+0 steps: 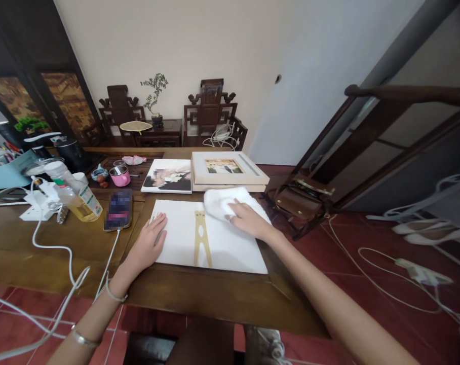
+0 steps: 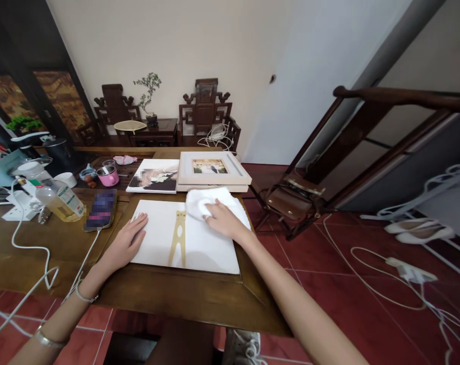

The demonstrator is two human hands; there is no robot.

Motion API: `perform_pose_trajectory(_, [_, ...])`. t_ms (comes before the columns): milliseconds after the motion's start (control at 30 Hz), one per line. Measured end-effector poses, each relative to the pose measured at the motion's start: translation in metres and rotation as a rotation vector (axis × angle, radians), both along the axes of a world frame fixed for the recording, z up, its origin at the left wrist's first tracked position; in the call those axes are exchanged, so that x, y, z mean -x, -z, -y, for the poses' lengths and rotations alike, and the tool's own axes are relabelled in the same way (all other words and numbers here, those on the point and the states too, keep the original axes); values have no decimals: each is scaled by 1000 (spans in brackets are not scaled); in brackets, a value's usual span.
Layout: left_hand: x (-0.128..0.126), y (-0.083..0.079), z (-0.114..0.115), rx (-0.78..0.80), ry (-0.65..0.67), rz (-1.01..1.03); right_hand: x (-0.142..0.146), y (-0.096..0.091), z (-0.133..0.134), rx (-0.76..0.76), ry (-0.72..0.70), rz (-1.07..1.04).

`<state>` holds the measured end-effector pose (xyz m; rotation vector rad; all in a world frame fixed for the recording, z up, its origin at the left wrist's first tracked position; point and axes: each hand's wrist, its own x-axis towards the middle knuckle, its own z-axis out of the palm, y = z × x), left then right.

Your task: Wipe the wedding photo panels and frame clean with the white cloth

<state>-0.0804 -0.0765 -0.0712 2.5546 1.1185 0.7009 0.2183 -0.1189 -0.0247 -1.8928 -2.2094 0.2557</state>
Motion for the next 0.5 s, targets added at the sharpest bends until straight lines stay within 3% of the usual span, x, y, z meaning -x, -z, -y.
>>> perform_pose_trajectory(67, [0,0,0,-3,1,12,4,1,-9,-26,-2,10])
perform_pose_trajectory(167, [0,1,0,-14,-1,3,11,1,9,-39,-48,20])
perform_pose_trajectory(267, [0,3,0,-38,0,-13,17,-6,55,15,-140,-16])
perform_pose_trajectory(400, [-1,4,0,-52,-6,-30,29,-32,125,244,-238,-89])
perform_pose_trajectory(500, [-2,4,0,-47,-11,-52,31,-47,150,414,-263,-141])
